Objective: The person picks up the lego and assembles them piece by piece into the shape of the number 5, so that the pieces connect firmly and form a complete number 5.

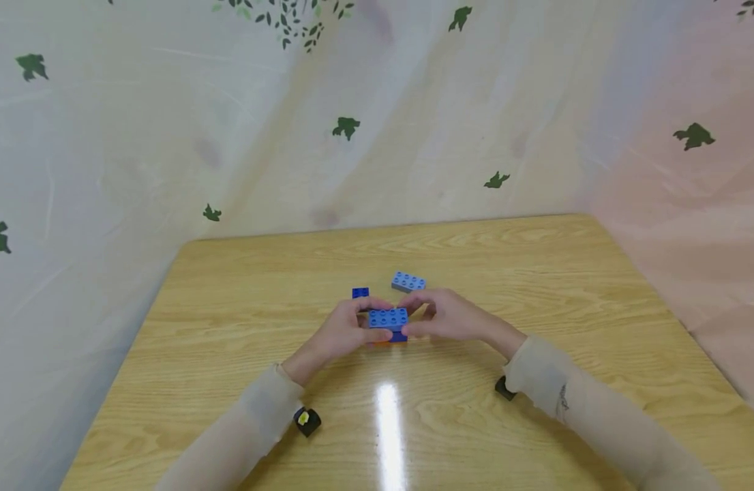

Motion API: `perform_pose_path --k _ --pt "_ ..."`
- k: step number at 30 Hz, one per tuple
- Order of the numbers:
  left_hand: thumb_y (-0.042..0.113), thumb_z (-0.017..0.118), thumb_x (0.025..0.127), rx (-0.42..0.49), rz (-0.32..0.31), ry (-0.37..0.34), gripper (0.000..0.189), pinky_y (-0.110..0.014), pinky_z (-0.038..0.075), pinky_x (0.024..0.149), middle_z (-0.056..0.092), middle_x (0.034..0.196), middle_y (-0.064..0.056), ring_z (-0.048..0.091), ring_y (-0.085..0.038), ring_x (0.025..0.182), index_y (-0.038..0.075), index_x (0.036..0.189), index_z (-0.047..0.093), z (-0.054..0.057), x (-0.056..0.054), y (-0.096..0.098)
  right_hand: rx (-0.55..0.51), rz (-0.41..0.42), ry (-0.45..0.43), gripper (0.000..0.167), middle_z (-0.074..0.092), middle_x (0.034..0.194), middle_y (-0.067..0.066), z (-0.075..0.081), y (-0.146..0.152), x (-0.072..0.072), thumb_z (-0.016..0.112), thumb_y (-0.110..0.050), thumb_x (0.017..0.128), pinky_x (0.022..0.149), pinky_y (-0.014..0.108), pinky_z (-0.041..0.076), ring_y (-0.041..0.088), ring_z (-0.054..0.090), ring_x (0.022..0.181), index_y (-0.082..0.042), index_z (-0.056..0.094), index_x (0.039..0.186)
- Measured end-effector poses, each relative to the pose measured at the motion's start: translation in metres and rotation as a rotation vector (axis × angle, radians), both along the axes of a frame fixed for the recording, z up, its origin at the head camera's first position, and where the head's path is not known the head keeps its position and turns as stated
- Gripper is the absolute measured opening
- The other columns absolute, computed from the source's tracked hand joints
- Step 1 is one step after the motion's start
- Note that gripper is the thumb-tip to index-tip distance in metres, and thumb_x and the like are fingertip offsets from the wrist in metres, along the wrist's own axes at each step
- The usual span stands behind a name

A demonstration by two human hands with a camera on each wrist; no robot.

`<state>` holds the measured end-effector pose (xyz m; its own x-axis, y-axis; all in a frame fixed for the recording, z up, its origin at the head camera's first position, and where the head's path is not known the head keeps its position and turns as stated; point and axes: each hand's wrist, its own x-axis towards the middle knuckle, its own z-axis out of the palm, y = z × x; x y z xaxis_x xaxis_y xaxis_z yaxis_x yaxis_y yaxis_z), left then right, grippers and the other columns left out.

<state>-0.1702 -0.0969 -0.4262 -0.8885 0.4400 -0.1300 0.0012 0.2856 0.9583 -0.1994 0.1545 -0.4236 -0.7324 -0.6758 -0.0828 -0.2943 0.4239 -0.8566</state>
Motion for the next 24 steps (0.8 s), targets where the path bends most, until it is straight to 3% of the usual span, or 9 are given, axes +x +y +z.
perform_pose_path --k 11,18,24 --pt "0.007 0.08 0.088 -0.017 -0.014 0.014 0.042 -0.04 0.058 0.067 0.067 0.109 -0.01 0.066 -0.02 0.078 0.006 0.127 0.066 0.0009 -0.0006 -0.0005 -0.078 0.023 -0.014 0.034 0.067 0.111 0.005 -0.0046 0.0038 -0.0032 0.073 -0.026 0.096 0.063 0.046 0.06 0.032 0.07 0.079 -0.014 0.067 0.127" --pt "0.004 0.081 0.086 -0.035 -0.022 0.046 0.043 -0.028 0.053 0.063 0.066 0.108 -0.011 0.064 -0.019 0.077 0.005 0.126 0.066 -0.0006 -0.0019 -0.0003 -0.082 0.007 -0.064 0.03 0.067 0.111 0.005 -0.0035 0.0018 -0.0026 0.075 -0.024 0.095 0.064 0.047 0.059 0.035 0.069 0.081 -0.014 0.069 0.122" --pt "0.007 0.082 0.085 -0.063 -0.023 0.058 0.043 -0.026 0.05 0.061 0.066 0.108 -0.009 0.061 -0.018 0.074 0.008 0.126 0.067 -0.0016 -0.004 -0.0008 -0.082 -0.005 -0.083 0.03 0.065 0.112 0.006 -0.002 0.0009 -0.0022 0.076 -0.023 0.094 0.062 0.045 0.059 0.037 0.069 0.079 -0.013 0.069 0.121"
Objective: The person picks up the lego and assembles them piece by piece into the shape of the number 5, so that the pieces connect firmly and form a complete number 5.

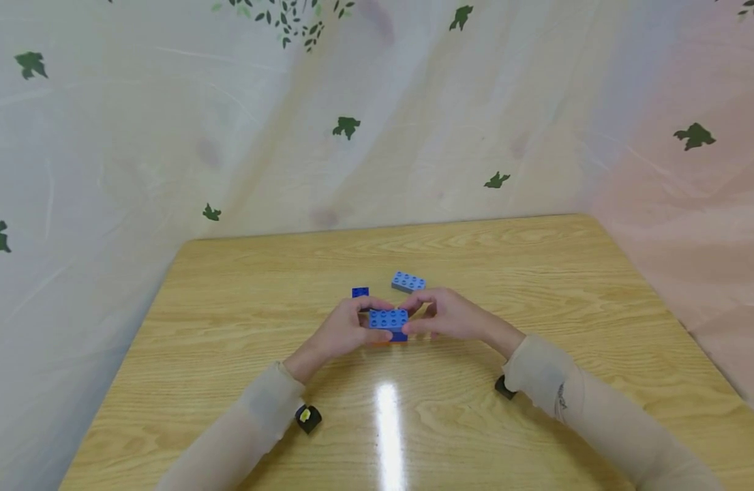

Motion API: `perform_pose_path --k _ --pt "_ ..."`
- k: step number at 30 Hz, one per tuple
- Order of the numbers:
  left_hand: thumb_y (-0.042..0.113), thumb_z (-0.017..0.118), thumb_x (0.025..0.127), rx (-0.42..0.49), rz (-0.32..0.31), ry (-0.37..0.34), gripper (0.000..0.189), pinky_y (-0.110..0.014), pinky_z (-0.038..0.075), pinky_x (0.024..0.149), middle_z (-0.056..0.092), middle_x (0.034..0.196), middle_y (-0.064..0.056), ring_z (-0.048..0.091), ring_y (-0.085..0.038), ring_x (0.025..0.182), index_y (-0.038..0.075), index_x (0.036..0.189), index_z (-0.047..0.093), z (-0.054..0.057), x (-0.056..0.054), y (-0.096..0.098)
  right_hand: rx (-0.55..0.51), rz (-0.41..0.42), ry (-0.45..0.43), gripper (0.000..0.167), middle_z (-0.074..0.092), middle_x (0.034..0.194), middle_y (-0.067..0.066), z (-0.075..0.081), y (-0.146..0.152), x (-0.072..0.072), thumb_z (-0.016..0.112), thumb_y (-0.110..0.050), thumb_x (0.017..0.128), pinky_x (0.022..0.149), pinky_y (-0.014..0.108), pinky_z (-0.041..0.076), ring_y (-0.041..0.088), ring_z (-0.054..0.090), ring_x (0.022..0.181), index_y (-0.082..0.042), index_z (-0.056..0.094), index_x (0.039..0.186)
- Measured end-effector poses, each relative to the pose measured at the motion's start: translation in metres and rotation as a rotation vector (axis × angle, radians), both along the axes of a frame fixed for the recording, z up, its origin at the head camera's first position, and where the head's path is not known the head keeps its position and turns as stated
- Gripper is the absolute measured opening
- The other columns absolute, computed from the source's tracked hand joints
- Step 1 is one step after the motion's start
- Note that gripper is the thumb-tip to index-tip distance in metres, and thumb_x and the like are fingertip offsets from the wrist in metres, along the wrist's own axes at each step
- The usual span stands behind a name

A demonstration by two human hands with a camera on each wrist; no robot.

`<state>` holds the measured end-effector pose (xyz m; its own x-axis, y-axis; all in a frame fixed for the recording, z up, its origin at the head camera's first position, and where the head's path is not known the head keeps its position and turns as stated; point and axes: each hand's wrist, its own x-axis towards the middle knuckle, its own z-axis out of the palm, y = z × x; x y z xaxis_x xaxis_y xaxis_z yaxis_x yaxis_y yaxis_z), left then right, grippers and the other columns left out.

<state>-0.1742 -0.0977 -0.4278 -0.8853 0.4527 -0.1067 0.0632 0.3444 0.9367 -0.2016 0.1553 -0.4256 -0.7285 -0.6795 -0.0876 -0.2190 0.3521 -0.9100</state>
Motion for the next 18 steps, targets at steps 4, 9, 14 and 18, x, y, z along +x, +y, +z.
perform_pose_path --k 4,9,14,18 --pt "0.007 0.082 0.086 -0.008 -0.005 0.013 0.043 -0.025 0.048 0.059 0.066 0.108 -0.008 0.06 -0.018 0.073 0.008 0.126 0.067 -0.001 -0.0006 -0.0006 -0.011 0.001 -0.024 0.03 0.064 0.113 0.007 -0.0002 -0.0002 0.0002 0.076 -0.023 0.094 0.06 0.041 0.058 0.037 0.068 0.078 -0.011 0.068 0.121" --pt "0.006 0.082 0.086 -0.01 -0.011 0.025 0.044 -0.025 0.05 0.06 0.065 0.11 -0.009 0.062 -0.018 0.075 0.007 0.127 0.066 -0.001 -0.0007 -0.0006 -0.017 -0.003 -0.046 0.03 0.063 0.114 0.009 0.0003 -0.0004 0.001 0.075 -0.022 0.094 0.058 0.037 0.056 0.037 0.067 0.078 -0.01 0.068 0.121" --pt "0.005 0.08 0.087 0.003 -0.034 0.043 0.046 -0.027 0.053 0.062 0.064 0.115 -0.012 0.063 -0.018 0.08 0.004 0.13 0.064 -0.0005 -0.0005 -0.0015 -0.015 -0.006 -0.054 0.03 0.063 0.113 0.009 0.001 -0.0004 0.0014 0.075 -0.021 0.095 0.058 0.037 0.056 0.038 0.067 0.079 -0.011 0.068 0.121" --pt "-0.001 0.077 0.086 0.024 -0.076 0.071 0.06 -0.033 0.057 0.071 0.054 0.13 -0.02 0.064 -0.024 0.092 0.002 0.141 0.053 0.0002 -0.0024 -0.0089 -0.009 -0.013 -0.059 0.028 0.064 0.112 0.008 0.001 -0.0009 0.001 0.076 -0.023 0.094 0.058 0.037 0.055 0.037 0.067 0.079 -0.013 0.069 0.119"
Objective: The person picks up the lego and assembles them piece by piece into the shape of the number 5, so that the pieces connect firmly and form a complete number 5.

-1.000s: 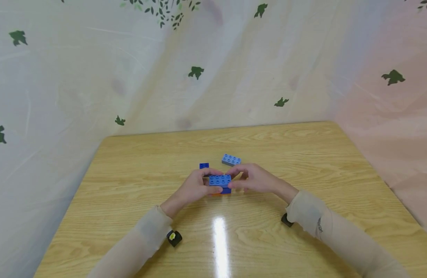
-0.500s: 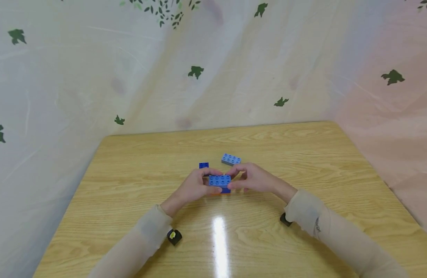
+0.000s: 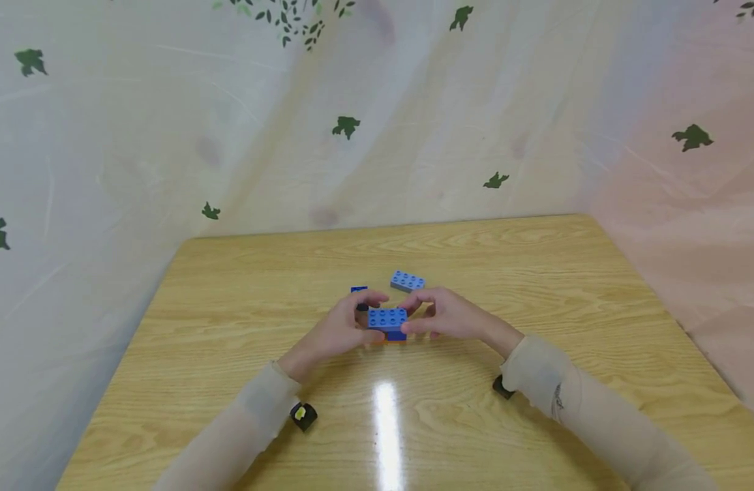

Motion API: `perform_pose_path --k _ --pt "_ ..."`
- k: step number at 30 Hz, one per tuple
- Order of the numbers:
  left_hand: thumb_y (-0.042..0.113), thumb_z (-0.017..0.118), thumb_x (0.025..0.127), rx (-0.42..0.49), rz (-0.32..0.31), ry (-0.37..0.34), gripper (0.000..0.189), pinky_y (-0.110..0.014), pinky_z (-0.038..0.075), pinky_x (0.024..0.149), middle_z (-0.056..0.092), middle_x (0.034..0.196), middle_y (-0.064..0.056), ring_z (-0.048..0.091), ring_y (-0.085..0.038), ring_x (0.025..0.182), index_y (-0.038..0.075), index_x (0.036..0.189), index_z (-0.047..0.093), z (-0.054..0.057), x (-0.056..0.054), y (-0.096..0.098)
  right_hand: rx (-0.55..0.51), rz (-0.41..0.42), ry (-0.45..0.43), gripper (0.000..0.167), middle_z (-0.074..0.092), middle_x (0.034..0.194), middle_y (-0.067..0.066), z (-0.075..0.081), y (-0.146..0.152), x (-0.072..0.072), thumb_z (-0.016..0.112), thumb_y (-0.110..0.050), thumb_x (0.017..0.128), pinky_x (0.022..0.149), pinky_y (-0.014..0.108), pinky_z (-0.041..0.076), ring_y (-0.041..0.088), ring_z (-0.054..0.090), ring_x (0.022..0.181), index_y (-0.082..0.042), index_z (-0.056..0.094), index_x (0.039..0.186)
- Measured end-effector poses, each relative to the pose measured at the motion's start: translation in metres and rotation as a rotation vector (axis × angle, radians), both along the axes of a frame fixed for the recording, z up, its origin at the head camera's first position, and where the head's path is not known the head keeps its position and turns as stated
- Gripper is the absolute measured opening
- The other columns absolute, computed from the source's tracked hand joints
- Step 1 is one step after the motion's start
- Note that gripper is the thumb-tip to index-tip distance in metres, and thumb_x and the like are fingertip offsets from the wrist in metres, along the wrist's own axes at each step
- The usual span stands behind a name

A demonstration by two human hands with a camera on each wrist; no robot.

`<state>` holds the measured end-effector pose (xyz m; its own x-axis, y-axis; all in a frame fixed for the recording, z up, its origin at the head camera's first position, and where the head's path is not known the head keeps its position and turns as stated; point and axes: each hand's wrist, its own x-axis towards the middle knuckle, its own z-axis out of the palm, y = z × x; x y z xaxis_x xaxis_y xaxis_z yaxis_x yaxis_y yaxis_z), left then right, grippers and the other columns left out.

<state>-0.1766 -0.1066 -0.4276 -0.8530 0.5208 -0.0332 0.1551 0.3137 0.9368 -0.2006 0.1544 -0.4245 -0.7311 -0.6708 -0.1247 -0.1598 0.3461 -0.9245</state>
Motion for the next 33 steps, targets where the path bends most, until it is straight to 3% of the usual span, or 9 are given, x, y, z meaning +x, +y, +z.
perform_pose_path --k 3,5,9,13,19,25,33 --pt "-0.008 0.072 0.083 -0.009 -0.011 0.011 0.069 -0.036 0.058 0.078 0.046 0.137 -0.024 0.063 -0.029 0.1 0.003 0.146 0.047 0.003 -0.003 -0.009 0.004 -0.01 -0.013 0.028 0.064 0.112 0.008 0.0 0.0 0.0 0.077 -0.024 0.093 0.058 0.036 0.055 0.037 0.067 0.079 -0.014 0.069 0.118" --pt "-0.011 0.068 0.083 -0.032 0.015 0.022 0.069 -0.036 0.058 0.08 0.045 0.137 -0.023 0.062 -0.031 0.102 0.004 0.146 0.047 0.007 -0.006 -0.015 0.007 -0.012 -0.019 0.028 0.064 0.114 0.008 0.0 0.0 -0.001 0.078 -0.024 0.093 0.059 0.037 0.055 0.037 0.067 0.079 -0.014 0.069 0.118" --pt "-0.008 0.068 0.087 -0.073 0.122 0.025 0.062 -0.036 0.057 0.079 0.047 0.136 -0.017 0.063 -0.028 0.098 0.008 0.144 0.049 0.014 -0.011 -0.023 0.013 -0.014 -0.025 0.029 0.063 0.114 0.008 0.001 0.0 -0.002 0.077 -0.023 0.093 0.062 0.042 0.058 0.037 0.068 0.081 -0.013 0.069 0.118" --pt "-0.001 0.074 0.089 -0.1 0.213 0.019 0.061 -0.035 0.057 0.079 0.047 0.137 -0.019 0.064 -0.027 0.094 0.007 0.144 0.049 0.013 -0.017 -0.028 0.012 -0.006 -0.022 0.029 0.062 0.114 0.009 0.001 -0.001 -0.002 0.077 -0.023 0.093 0.064 0.044 0.059 0.038 0.069 0.083 -0.012 0.068 0.119" --pt "0.002 0.077 0.087 -0.118 0.21 -0.037 0.069 -0.036 0.059 0.073 0.045 0.141 -0.018 0.065 -0.029 0.098 0.007 0.148 0.045 0.003 -0.025 -0.028 0.009 0.0 -0.029 0.029 0.062 0.114 0.009 0.001 -0.001 -0.002 0.077 -0.023 0.093 0.062 0.041 0.057 0.039 0.068 0.082 -0.012 0.068 0.12" --pt "0.001 0.078 0.087 -0.094 0.208 -0.09 0.073 -0.037 0.058 0.063 0.043 0.144 -0.019 0.062 -0.025 0.081 0.006 0.15 0.041 -0.006 -0.029 -0.024 0.011 0.002 -0.038 0.03 0.062 0.112 0.009 0.001 -0.001 -0.001 0.077 -0.023 0.093 0.061 0.039 0.057 0.037 0.067 0.082 -0.012 0.068 0.119" --pt "0.002 0.076 0.089 -0.15 0.22 -0.076 0.068 -0.034 0.058 0.06 0.045 0.145 -0.019 0.06 -0.022 0.068 0.007 0.148 0.044 -0.007 -0.031 -0.017 0.006 0.008 -0.045 0.029 0.062 0.111 0.009 0.003 -0.001 -0.001 0.076 -0.023 0.094 0.06 0.038 0.056 0.037 0.067 0.082 -0.012 0.068 0.119"
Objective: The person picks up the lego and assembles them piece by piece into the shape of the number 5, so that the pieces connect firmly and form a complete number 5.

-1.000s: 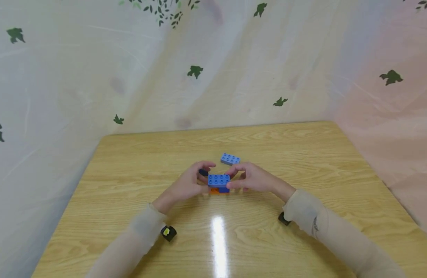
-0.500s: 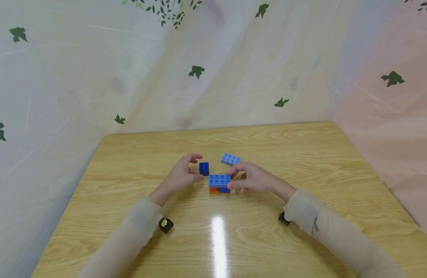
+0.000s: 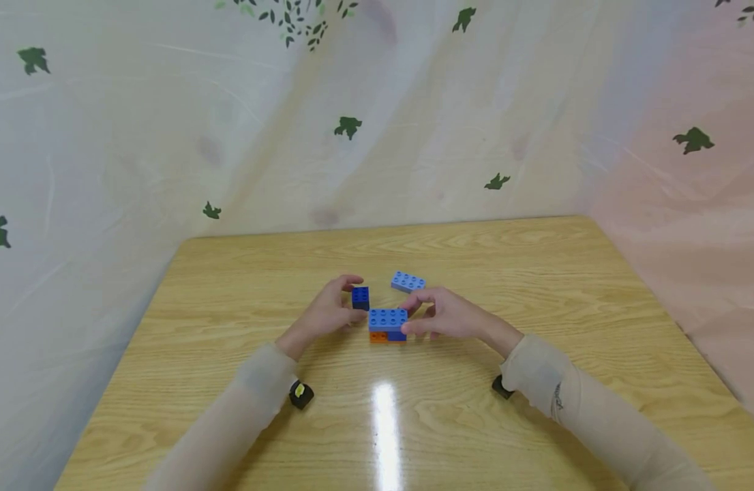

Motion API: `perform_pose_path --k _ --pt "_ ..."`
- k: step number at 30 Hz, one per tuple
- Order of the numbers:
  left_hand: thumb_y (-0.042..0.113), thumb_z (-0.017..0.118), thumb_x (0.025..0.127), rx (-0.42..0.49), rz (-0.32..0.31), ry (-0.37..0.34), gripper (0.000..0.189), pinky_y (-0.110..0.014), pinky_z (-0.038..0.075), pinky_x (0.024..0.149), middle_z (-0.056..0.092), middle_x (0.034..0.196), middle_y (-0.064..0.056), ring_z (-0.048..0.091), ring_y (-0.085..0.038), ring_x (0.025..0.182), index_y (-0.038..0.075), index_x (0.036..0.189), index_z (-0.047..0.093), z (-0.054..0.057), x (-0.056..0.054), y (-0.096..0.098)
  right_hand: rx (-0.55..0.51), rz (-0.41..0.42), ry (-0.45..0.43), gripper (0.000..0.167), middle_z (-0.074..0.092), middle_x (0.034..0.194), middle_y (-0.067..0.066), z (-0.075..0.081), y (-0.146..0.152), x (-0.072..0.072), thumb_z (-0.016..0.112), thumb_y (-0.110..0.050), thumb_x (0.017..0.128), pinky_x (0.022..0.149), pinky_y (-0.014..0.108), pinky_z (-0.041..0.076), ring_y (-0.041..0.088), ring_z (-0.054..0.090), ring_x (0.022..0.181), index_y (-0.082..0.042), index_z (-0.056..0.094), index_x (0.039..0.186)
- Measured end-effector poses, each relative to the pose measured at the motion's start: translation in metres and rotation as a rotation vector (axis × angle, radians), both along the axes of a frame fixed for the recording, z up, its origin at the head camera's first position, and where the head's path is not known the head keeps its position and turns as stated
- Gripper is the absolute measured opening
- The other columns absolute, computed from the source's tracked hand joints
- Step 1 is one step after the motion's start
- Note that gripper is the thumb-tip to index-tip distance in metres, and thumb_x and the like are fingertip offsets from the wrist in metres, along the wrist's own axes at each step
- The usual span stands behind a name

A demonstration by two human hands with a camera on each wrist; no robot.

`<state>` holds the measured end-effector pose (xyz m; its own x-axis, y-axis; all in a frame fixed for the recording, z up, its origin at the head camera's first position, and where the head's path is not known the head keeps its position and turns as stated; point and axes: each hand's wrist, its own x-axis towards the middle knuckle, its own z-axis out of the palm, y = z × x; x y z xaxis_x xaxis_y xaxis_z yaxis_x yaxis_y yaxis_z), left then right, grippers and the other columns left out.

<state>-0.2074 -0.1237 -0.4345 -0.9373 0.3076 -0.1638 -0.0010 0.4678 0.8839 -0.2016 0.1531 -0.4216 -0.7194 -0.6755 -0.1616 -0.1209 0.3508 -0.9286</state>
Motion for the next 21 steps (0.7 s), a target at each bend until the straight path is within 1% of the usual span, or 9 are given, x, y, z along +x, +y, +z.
perform_pose_path --k 5,8,12,15,18,21 --pt "0.001 0.075 0.09 -0.028 0.012 -0.001 0.063 -0.033 0.058 0.058 0.047 0.143 -0.018 0.061 -0.024 0.068 0.007 0.147 0.047 0.0 0.0 0.003 0.002 -0.001 -0.009 0.03 0.062 0.112 0.01 0.001 0.0 0.0 0.077 -0.023 0.094 0.06 0.036 0.055 0.038 0.067 0.083 -0.012 0.068 0.12" --pt "0.0 0.072 0.092 -0.035 0.01 0.004 0.058 -0.032 0.057 0.058 0.051 0.138 -0.018 0.061 -0.023 0.067 0.006 0.144 0.049 0.0 0.0 0.003 0.001 -0.001 -0.006 0.029 0.062 0.112 0.01 0.0 0.001 -0.001 0.076 -0.023 0.094 0.06 0.036 0.055 0.039 0.067 0.084 -0.012 0.068 0.119" --pt "-0.002 0.069 0.093 -0.016 0.004 0.007 0.05 -0.031 0.056 0.056 0.057 0.13 -0.018 0.061 -0.022 0.064 0.004 0.14 0.053 -0.001 0.001 0.004 0.002 -0.001 -0.005 0.028 0.063 0.112 0.01 -0.001 0.001 -0.001 0.076 -0.022 0.094 0.06 0.036 0.055 0.039 0.067 0.084 -0.013 0.068 0.119" --pt "-0.003 0.068 0.093 0.007 0.003 -0.004 0.049 -0.031 0.056 0.056 0.058 0.128 -0.018 0.062 -0.022 0.065 0.004 0.139 0.054 -0.001 0.001 0.003 -0.001 -0.002 -0.009 0.028 0.063 0.112 0.01 -0.001 0.0 -0.002 0.076 -0.022 0.094 0.06 0.036 0.055 0.039 0.067 0.084 -0.012 0.068 0.119" --pt "0.001 0.067 0.095 0.038 0.002 -0.016 0.047 -0.034 0.056 0.058 0.056 0.13 -0.017 0.062 -0.025 0.067 0.007 0.139 0.054 0.003 0.003 0.002 0.0 -0.004 -0.012 0.028 0.062 0.112 0.01 -0.001 0.0 -0.002 0.076 -0.022 0.094 0.06 0.036 0.055 0.039 0.067 0.084 -0.012 0.068 0.119" --pt "0.007 0.068 0.097 0.075 -0.007 -0.006 0.045 -0.041 0.058 0.062 0.054 0.133 -0.014 0.064 -0.033 0.073 0.012 0.14 0.053 0.011 0.005 0.0 0.004 -0.004 -0.009 0.029 0.062 0.112 0.01 -0.001 0.0 -0.001 0.076 -0.023 0.094 0.061 0.037 0.056 0.039 0.068 0.084 -0.012 0.068 0.119"
